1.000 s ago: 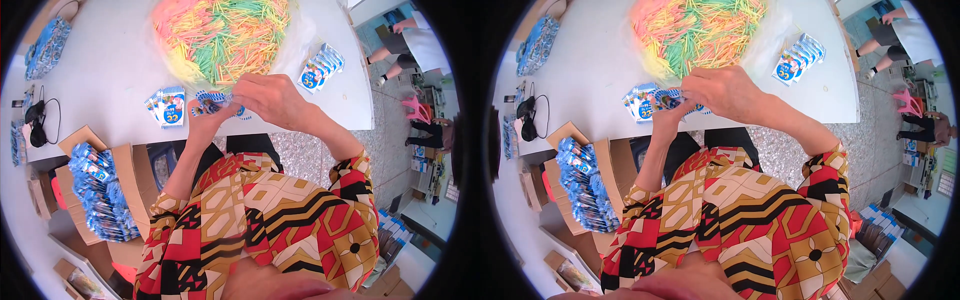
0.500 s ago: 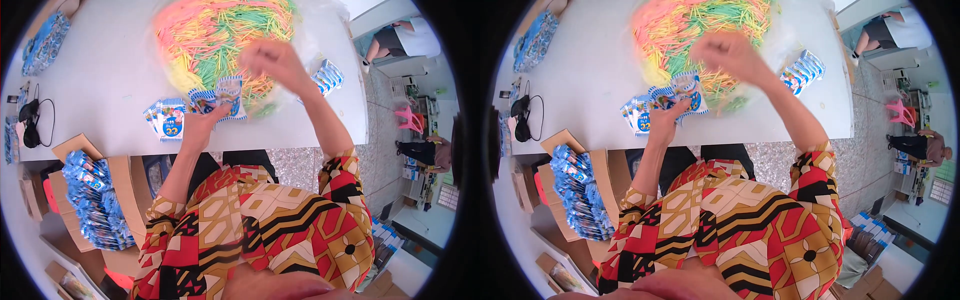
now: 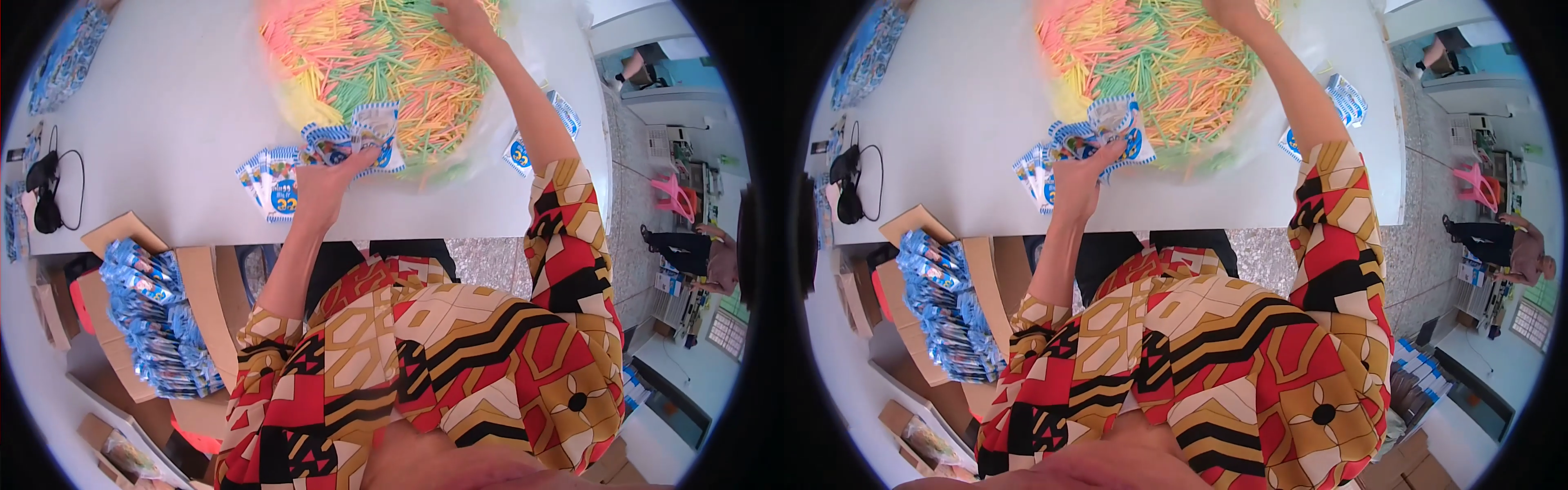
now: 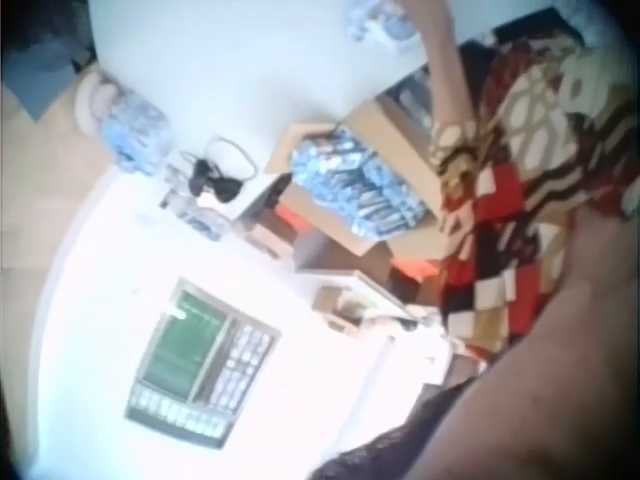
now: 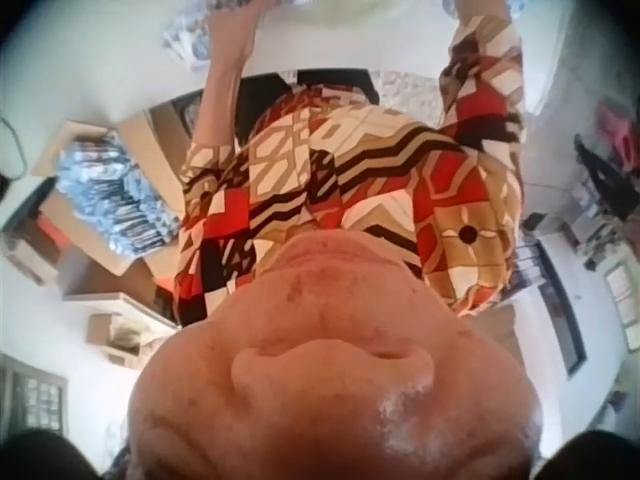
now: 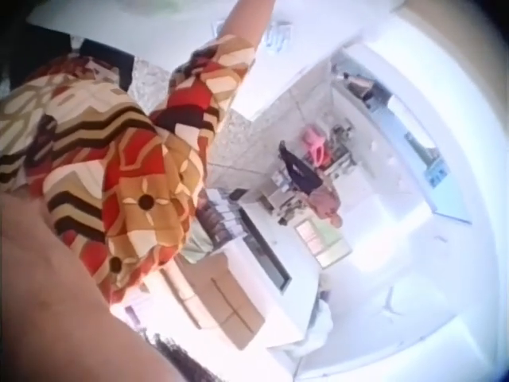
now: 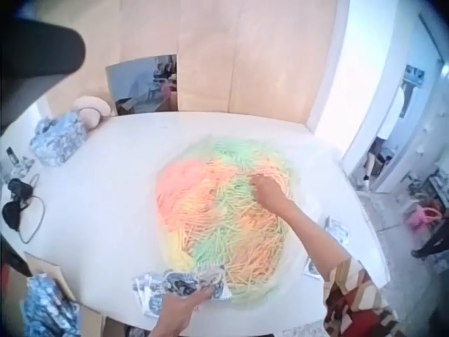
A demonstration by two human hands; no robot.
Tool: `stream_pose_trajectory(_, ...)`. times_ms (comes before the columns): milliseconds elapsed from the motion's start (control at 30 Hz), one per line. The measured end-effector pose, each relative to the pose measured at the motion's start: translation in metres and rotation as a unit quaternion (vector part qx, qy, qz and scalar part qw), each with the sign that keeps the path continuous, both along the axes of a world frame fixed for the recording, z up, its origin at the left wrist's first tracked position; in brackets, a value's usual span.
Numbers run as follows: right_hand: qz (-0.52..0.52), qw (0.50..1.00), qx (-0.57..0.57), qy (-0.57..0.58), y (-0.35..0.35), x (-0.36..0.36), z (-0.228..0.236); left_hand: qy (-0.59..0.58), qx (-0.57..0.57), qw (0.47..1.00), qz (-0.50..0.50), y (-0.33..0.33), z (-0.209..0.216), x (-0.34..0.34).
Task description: The recorder is packaging bundles of colorful strings into individual plastic bags.
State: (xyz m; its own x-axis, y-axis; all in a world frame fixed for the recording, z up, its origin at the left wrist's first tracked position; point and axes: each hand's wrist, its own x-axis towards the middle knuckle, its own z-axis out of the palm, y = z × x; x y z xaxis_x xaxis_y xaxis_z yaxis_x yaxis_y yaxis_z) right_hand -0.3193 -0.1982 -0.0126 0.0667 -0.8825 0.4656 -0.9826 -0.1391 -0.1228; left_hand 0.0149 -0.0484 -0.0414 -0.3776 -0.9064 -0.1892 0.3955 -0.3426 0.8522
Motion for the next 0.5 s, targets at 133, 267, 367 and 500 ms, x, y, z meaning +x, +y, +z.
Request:
stream_pose_trajectory(133, -0.006, 0.998, 0.025, 0.058, -0.01, -0.009, -0.006, 0.005, 0.002, 1.0, -0.006, 0.002, -0.004, 0.002)
stream_pose_trajectory(267, -0.025, 0.997, 0.032, 0.071, -0.015, -0.008, -0.008, 0.012, 0.011, 1.0, -0.009, 0.005, 0.0, 0.002)
stream_pose_trajectory(367, -0.041, 0.994, 0.062, 0.085, -0.028, -0.011, -0.009, 0.019, 0.003, 1.0, -0.012, 0.004, 0.0, 0.001)
stream_pose_trajectory(500, -0.062, 0.984, 0.129, 0.105, -0.037, 0.001, -0.01, 0.033, 0.0, 0.999, -0.007, 0.004, 0.0, 0.002)
